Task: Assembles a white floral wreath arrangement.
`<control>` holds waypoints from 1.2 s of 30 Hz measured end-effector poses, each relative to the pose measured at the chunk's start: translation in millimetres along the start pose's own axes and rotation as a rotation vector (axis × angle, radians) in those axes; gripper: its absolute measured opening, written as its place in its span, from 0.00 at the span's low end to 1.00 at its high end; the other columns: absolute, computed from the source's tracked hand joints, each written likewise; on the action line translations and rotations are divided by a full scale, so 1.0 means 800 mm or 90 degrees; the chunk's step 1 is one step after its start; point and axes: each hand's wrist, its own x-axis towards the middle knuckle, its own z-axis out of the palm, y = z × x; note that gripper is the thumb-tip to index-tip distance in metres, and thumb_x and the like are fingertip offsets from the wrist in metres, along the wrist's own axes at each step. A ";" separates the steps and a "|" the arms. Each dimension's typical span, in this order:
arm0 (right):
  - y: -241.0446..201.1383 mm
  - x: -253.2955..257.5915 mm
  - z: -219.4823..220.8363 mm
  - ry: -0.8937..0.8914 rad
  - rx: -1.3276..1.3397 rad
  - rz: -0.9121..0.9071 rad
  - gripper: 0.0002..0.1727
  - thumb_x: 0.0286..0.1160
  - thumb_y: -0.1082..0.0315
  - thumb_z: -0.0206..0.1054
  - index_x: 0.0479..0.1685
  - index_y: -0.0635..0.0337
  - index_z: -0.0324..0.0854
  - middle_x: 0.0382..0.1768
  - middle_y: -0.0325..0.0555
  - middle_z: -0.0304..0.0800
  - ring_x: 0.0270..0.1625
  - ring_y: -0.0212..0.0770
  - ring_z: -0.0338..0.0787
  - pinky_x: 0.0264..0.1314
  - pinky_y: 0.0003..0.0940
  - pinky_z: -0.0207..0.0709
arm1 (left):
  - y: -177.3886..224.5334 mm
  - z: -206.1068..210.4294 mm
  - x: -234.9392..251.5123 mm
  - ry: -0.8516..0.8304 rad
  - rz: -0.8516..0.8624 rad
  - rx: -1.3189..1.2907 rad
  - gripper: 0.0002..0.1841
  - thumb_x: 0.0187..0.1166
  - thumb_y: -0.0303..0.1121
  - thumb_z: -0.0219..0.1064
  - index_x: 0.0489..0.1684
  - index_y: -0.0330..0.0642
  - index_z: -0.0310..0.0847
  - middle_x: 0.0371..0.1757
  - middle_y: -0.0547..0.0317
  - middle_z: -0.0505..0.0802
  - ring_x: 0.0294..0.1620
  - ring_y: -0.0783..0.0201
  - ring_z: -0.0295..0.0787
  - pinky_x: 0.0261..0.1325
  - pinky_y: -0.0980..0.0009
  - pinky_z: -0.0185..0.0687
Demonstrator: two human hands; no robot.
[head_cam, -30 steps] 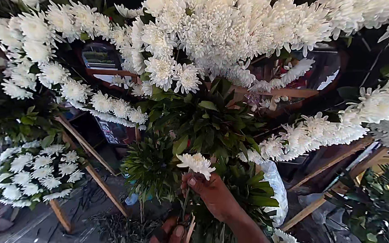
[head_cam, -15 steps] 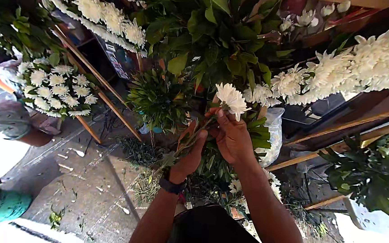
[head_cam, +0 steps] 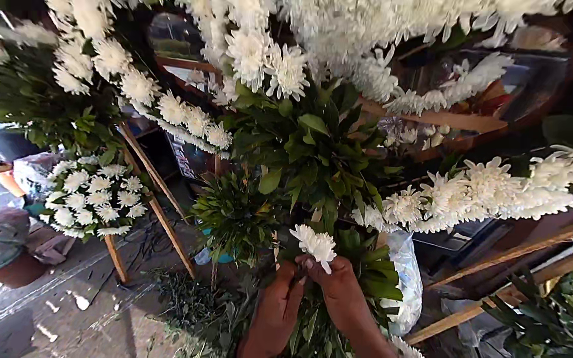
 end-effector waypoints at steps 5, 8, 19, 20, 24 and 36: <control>-0.010 0.008 0.047 0.080 0.054 -0.033 0.05 0.70 0.78 0.74 0.41 0.66 0.92 0.45 0.48 0.95 0.48 0.35 0.93 0.59 0.33 0.88 | 0.000 -0.033 0.026 -0.007 0.096 0.097 0.21 0.87 0.44 0.53 0.33 0.35 0.84 0.22 0.55 0.85 0.23 0.67 0.82 0.28 0.69 0.80; -0.016 0.039 0.056 0.153 0.111 -0.120 0.05 0.77 0.75 0.69 0.44 0.65 0.90 0.41 0.47 0.94 0.39 0.34 0.91 0.48 0.31 0.87 | -0.011 -0.051 0.041 -0.008 0.130 0.110 0.20 0.86 0.44 0.53 0.29 0.39 0.80 0.22 0.56 0.83 0.22 0.67 0.79 0.26 0.70 0.77; -0.221 0.272 0.057 0.125 -0.118 -0.654 0.15 0.79 0.75 0.70 0.61 0.67 0.76 0.51 0.52 0.93 0.51 0.51 0.96 0.59 0.49 0.93 | -0.128 -0.118 0.244 0.196 -0.043 -0.320 0.22 0.87 0.41 0.57 0.71 0.36 0.73 0.53 0.58 0.94 0.31 0.73 0.87 0.20 0.80 0.75; -0.222 0.297 0.070 0.136 -0.156 -0.691 0.15 0.77 0.76 0.71 0.59 0.70 0.77 0.50 0.54 0.94 0.51 0.51 0.96 0.58 0.49 0.93 | -0.125 -0.120 0.280 0.200 -0.039 -0.370 0.22 0.89 0.41 0.52 0.72 0.37 0.73 0.56 0.58 0.93 0.34 0.72 0.88 0.22 0.80 0.77; -0.217 0.348 0.109 0.240 -0.411 -0.716 0.12 0.70 0.77 0.71 0.52 0.67 0.83 0.44 0.46 0.94 0.49 0.33 0.94 0.56 0.34 0.90 | -0.107 -0.113 0.379 0.153 -0.018 -0.541 0.29 0.93 0.55 0.40 0.71 0.43 0.77 0.53 0.57 0.92 0.51 0.64 0.90 0.54 0.61 0.90; -0.211 0.375 0.140 0.365 -0.598 -0.517 0.16 0.70 0.69 0.73 0.57 0.51 0.87 0.37 0.45 0.95 0.41 0.48 0.94 0.39 0.58 0.83 | -0.097 -0.125 0.442 0.019 -0.019 -0.637 0.33 0.87 0.67 0.36 0.63 0.54 0.80 0.43 0.64 0.93 0.33 0.70 0.90 0.32 0.71 0.87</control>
